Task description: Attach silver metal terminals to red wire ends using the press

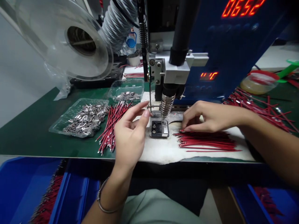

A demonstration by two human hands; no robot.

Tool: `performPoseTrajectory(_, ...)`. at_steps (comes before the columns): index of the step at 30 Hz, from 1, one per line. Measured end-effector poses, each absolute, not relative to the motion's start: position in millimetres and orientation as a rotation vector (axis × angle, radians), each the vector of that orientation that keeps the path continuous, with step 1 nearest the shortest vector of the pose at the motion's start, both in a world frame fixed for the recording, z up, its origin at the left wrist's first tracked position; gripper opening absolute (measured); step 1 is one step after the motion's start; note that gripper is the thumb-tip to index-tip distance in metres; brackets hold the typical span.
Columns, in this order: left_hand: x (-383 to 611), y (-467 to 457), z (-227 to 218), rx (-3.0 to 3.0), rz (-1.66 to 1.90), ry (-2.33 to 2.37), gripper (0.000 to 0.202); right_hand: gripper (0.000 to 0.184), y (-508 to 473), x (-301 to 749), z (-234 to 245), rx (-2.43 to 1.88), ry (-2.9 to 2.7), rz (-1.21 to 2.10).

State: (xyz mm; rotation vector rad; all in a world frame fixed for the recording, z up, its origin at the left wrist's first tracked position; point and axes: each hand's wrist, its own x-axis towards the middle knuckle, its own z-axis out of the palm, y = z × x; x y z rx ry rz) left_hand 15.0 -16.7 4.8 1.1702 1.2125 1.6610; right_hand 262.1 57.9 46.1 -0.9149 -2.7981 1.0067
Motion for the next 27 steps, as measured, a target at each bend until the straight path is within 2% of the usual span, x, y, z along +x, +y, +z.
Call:
performPoseTrajectory(4,15.3,-12.8,-8.4,1.013,1.613,1.128,0.020,0.024,58.3,262.3,43.5,-0.858,-2.776,0.994)
performPoseTrajectory(11,15.6,-20.4,-12.4,1.174,1.468,1.354,0.018,0.026,56.6,260.6,46.3,-0.793,-2.767,0.853)
performPoseTrajectory(16,19.3,-20.6,-11.0,1.219,1.473,1.315,0.014,0.027,52.9,256.5,46.6,-0.863,-2.668,0.996)
performPoseTrajectory(19,20.3,-19.5,-10.2,1.219,1.466,1.338,0.014,0.028,49.9,249.6,40.8,-0.831,-2.601,0.906)
performPoseTrajectory(21,20.8,-18.9,-9.4,1.206,1.496,1.327,0.015,0.028,47.7,243.6,35.8,-0.816,-2.541,0.838)
performPoseTrajectory(27,23.3,-15.8,-8.2,1.080,1.563,1.207,0.026,0.029,42.2,231.4,26.5,-0.901,-2.395,0.910)
